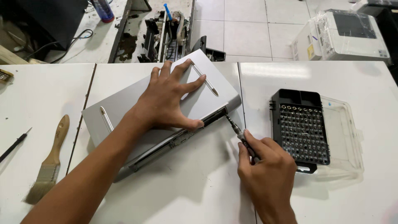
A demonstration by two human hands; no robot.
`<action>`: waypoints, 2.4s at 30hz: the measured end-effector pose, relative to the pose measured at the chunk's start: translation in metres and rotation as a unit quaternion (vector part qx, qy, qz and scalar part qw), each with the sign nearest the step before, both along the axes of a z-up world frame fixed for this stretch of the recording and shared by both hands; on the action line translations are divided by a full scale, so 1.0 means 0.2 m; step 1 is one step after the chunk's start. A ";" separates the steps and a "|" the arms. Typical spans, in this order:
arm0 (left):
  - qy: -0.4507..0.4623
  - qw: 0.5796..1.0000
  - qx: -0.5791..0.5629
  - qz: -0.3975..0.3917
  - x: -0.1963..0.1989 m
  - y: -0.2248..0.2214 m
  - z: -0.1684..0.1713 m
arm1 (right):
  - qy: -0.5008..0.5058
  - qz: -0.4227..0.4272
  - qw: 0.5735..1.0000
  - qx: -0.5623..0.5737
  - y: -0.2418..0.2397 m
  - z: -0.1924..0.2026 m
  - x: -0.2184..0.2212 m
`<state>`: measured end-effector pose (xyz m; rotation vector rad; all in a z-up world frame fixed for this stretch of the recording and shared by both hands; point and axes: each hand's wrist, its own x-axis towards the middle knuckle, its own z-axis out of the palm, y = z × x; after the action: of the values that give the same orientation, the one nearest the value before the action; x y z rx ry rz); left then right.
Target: The person uses a screwdriver to remove screws from the side of a white Canon printer. They repeatedly select different bits from a black bit case, attach them to the screwdriver, and attempt to unscrew fasteners on the printer's side panel.
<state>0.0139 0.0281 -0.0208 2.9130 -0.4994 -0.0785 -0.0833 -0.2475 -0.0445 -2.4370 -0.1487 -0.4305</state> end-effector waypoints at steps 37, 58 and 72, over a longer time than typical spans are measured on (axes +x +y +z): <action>0.013 1.000 -0.010 0.020 -0.01 -0.01 0.02 | -0.059 -0.008 0.997 -0.053 0.00 -0.01 0.04; 0.011 0.999 -0.031 0.019 -0.01 -0.01 0.02 | -0.044 0.012 0.998 -0.054 0.02 0.03 0.04; 0.005 0.999 -0.027 0.026 -0.01 0.00 0.02 | -0.105 0.007 0.993 -0.060 0.01 -0.02 0.05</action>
<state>0.0122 0.0273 -0.0175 2.8698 -0.4173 -0.0721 -0.0731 -0.2446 -0.0492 -2.5010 -0.2879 -0.6902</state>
